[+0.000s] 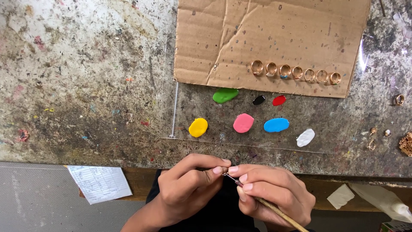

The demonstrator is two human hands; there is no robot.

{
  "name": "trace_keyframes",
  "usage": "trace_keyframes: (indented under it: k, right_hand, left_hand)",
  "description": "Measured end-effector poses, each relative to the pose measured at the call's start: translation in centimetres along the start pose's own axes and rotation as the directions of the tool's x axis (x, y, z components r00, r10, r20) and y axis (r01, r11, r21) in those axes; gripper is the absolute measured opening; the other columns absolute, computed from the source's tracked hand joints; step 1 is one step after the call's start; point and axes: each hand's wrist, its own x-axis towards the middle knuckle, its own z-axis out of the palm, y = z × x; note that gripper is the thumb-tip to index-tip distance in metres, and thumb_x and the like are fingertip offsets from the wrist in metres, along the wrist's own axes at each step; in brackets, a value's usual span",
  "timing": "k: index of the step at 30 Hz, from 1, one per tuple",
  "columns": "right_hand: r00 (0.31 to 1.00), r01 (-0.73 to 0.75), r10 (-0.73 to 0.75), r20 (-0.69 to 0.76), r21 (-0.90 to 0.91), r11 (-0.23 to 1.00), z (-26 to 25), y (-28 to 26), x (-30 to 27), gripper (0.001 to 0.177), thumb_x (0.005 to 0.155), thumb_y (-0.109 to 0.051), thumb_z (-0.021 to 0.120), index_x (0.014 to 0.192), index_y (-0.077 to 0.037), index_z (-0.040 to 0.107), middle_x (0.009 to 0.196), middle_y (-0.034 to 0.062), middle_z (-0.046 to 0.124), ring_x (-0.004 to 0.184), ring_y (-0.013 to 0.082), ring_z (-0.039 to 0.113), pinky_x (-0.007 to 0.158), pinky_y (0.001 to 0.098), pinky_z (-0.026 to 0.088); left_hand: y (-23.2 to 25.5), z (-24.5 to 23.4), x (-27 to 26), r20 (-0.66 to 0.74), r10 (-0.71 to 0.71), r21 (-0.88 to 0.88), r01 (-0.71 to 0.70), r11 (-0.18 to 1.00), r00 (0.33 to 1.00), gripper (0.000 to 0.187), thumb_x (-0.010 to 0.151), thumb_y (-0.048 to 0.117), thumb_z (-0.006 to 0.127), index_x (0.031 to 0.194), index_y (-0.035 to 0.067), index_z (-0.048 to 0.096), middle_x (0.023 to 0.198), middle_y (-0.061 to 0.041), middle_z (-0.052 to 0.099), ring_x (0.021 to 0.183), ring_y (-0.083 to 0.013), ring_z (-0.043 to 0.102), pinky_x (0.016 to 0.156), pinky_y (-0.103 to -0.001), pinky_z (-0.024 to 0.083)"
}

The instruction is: Painting small dots of color onto gold-colored rings using a fine-tipped brush at a jewelry workshop station.

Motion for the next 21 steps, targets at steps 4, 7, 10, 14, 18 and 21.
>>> trace_keyframes:
  k: [4, 7, 10, 14, 18, 21]
  right_hand:
    - [1.000, -0.002, 0.002, -0.012, 0.008, 1.000, 0.1, -0.1, -0.1, 0.011, 0.088, -0.012, 0.071, 0.090, -0.009, 0.061, 0.080, 0.0075, 0.071, 0.071, 0.0214, 0.084, 0.066, 0.0201, 0.072]
    - [0.999, -0.003, 0.006, -0.051, 0.059, 0.998, 0.4, 0.0, -0.2, 0.010, 0.091, -0.013, 0.068, 0.090, -0.008, 0.060, 0.081, 0.0100, 0.068, 0.070, 0.0237, 0.083, 0.065, 0.0238, 0.075]
    - [0.999, -0.045, 0.046, -0.007, 0.142, 0.989, -0.3, -0.6, -0.7, 0.014, 0.093, -0.010, 0.068, 0.102, -0.006, 0.058, 0.092, 0.0148, 0.064, 0.078, 0.0306, 0.082, 0.076, 0.0350, 0.078]
    - [0.998, -0.056, 0.056, 0.008, 0.037, 0.998, -0.8, -1.1, -0.8, 0.010, 0.098, -0.011, 0.062, 0.104, -0.006, 0.068, 0.097, 0.0105, 0.061, 0.078, 0.0221, 0.075, 0.071, 0.0248, 0.066]
    - [0.989, -0.054, 0.059, -0.137, 0.040, 0.998, -0.1, -0.4, -1.8, 0.018, 0.104, -0.019, 0.055, 0.101, -0.002, 0.061, 0.093, 0.0140, 0.056, 0.070, 0.0243, 0.075, 0.059, 0.0256, 0.068]
    - [0.967, 0.020, 0.018, -0.256, 0.145, 0.989, -0.4, 1.0, -3.4, 0.019, 0.106, -0.019, 0.058, 0.114, -0.002, 0.056, 0.092, 0.0194, 0.063, 0.074, 0.0344, 0.077, 0.060, 0.0340, 0.073]
  left_hand:
    - [-0.1, 0.1, -0.1, -0.007, 0.001, 0.003, -0.001, 1.000, 1.000, 0.009, 0.092, -0.002, 0.071, 0.097, 0.000, 0.063, 0.105, -0.020, 0.074, 0.086, -0.0226, 0.079, 0.078, -0.027, 0.066]
    - [0.2, 0.2, 0.3, -0.032, 0.003, -0.033, -0.004, 0.999, 0.999, 0.015, 0.091, -0.005, 0.070, 0.087, 0.000, 0.056, 0.100, -0.022, 0.074, 0.084, -0.0235, 0.079, 0.076, -0.027, 0.067]
    - [0.3, 0.4, 0.1, -0.049, -0.028, -0.092, 0.024, 0.995, 0.998, 0.011, 0.091, -0.005, 0.069, 0.091, 0.000, 0.059, 0.100, -0.023, 0.076, 0.088, -0.0261, 0.080, 0.080, -0.029, 0.065]
    - [0.8, 0.4, 0.0, -0.061, -0.052, -0.111, 0.045, 0.993, 0.997, 0.011, 0.092, -0.004, 0.070, 0.093, 0.002, 0.061, 0.100, -0.021, 0.077, 0.090, -0.0256, 0.081, 0.082, -0.029, 0.066]
    - [1.1, 0.5, -0.1, -0.086, -0.092, -0.120, 0.081, 0.989, 0.992, 0.013, 0.091, -0.005, 0.071, 0.091, 0.003, 0.061, 0.099, -0.020, 0.078, 0.090, -0.0241, 0.082, 0.080, -0.027, 0.064]
    - [1.4, 0.6, -0.1, -0.098, -0.104, -0.085, 0.096, 0.992, 0.990, 0.015, 0.090, -0.005, 0.072, 0.089, 0.004, 0.060, 0.099, -0.017, 0.079, 0.088, -0.0216, 0.082, 0.077, -0.024, 0.063]
